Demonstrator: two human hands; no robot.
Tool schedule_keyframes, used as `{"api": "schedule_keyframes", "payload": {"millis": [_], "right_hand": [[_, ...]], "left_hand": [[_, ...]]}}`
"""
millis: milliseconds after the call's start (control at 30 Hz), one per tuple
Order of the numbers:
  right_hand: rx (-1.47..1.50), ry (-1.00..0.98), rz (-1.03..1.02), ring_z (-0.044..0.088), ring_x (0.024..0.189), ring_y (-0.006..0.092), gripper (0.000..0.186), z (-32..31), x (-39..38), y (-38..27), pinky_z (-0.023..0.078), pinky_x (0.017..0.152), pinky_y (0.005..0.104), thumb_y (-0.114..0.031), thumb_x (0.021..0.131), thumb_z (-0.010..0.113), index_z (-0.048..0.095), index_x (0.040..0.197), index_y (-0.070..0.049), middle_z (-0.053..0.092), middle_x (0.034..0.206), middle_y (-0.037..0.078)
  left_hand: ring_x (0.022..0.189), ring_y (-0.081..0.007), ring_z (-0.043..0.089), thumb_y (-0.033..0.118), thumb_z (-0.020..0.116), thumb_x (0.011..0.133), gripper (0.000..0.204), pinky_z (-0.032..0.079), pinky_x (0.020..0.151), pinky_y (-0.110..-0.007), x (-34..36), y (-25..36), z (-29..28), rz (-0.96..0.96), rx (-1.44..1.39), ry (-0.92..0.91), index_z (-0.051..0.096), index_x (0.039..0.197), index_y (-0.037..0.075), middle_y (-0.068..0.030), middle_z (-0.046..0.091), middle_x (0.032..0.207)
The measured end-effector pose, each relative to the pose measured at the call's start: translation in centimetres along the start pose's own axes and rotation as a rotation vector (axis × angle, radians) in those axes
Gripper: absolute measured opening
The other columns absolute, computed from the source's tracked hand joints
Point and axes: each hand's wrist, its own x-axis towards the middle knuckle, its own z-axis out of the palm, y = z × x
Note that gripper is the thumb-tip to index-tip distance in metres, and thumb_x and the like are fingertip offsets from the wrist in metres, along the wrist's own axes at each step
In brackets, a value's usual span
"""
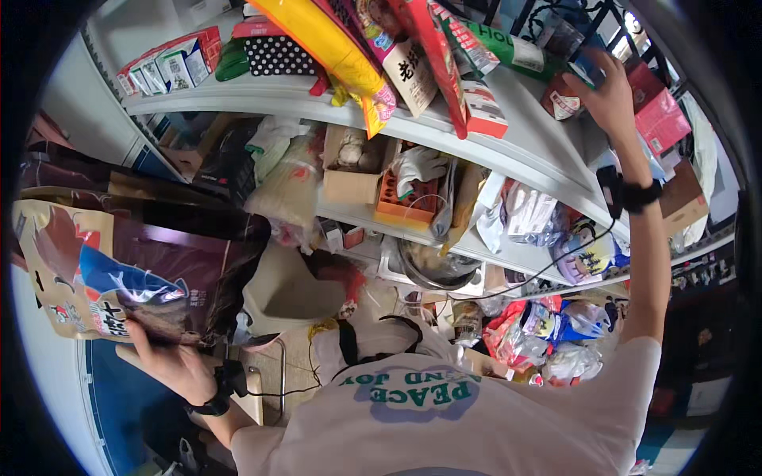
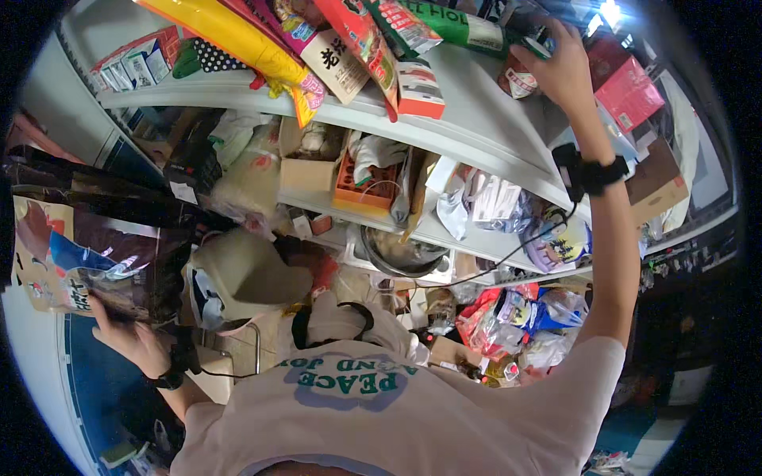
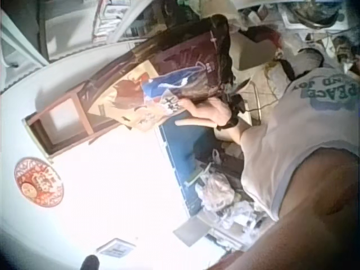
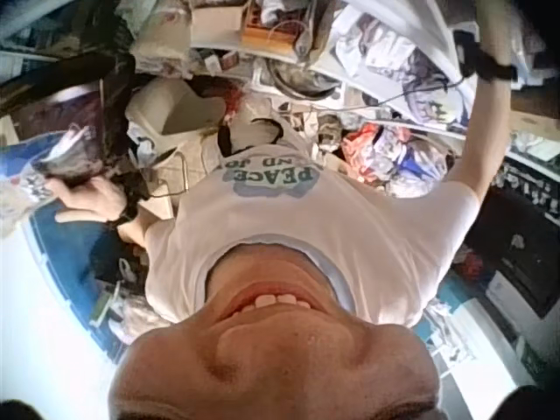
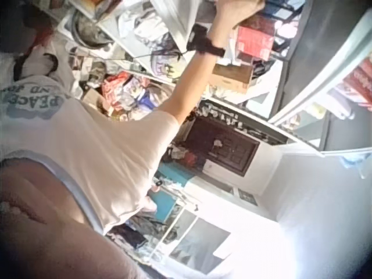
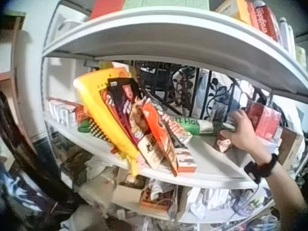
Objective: Organizing food items and objects on a storage shelf in a cluttered room.
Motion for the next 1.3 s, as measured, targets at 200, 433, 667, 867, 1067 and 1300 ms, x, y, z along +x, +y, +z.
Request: {"api": "schedule_keyframes", "payload": {"millis": [200,433,667,867,1067,1300], "right_hand": [[0.529,-0.354,-0.053,0.062,0.087,0.0241,0.03,-0.8,-2.7,-11.2,0.051,0.071,0.0331,-0.022,0.074,0.066,0.063,0.094,-0.001,0.06,0.099,0.013],[0.394,-0.341,-0.084,0.054,0.101,0.0278,0.034,1.4,-3.5,-12.6,0.049,0.076,0.0356,-0.023,0.074,0.067,0.06,0.103,-0.004,0.048,0.119,0.012],[0.296,-0.335,-0.007,0.059,0.091,0.0335,0.053,2.8,-3.9,-8.9,0.047,0.08,0.038,-0.033,0.065,0.07,0.055,0.106,-0.002,0.056,0.105,0.02],[0.325,-0.448,0.174,0.062,0.083,0.0326,0.059,2.4,-4.8,-6.1,0.048,0.075,0.0375,-0.037,0.066,0.071,0.053,0.106,0.002,0.062,0.088,0.023],[0.267,-0.373,0.217,0.061,0.083,0.0345,0.055,-0.8,-5.8,-4.9,0.048,0.074,0.039,-0.027,0.062,0.073,0.052,0.105,0.001,0.061,0.09,0.023],[0.271,-0.236,0.227,0.057,0.092,0.036,0.053,-3.0,-9.0,-3.3,0.047,0.078,0.0395,-0.006,0.06,0.071,0.047,0.106,-0.001,0.06,0.098,0.019]], "left_hand": [[0.11,-0.0265,0.041,0.041,0.054,0.084,0.072,0.033,0.094,-0.036,-1.3,-0.9,1.0,-0.085,-0.034,-0.024,0.029,0.133,-0.005,-0.0162,0.036,0.109],[0.116,-0.0315,0.038,0.013,0.045,0.09,0.057,0.029,0.101,-0.042,-2.2,-1.2,2.1,-0.744,-1.136,0.279,0.015,0.137,-0.002,-0.0225,0.029,0.133],[0.114,-0.0288,0.038,0.01,0.045,0.09,0.045,0.03,0.099,-0.037,-2.8,-1.7,1.7,-0.704,-1.204,0.29,0.031,0.132,0.001,-0.0208,0.028,0.127],[0.111,-0.0214,0.044,0.028,0.058,0.085,0.052,0.034,0.098,-0.039,-2.8,-1.6,2.4,-0.865,-1.047,0.234,0.04,0.127,0.004,-0.0089,0.045,0.125],[0.116,-0.0271,0.041,0.034,0.043,0.091,0.052,0.033,0.099,-0.041,-2.2,-1.7,3.8,-0.815,-1.159,0.073,0.034,0.13,0.0,-0.0151,0.038,0.131],[0.112,-0.0302,0.044,0.039,0.05,0.087,0.056,0.036,0.097,-0.043,0.2,0.8,5.8,-0.999,-1.277,0.052,0.038,0.128,0.002,-0.0145,0.043,0.127]]}}
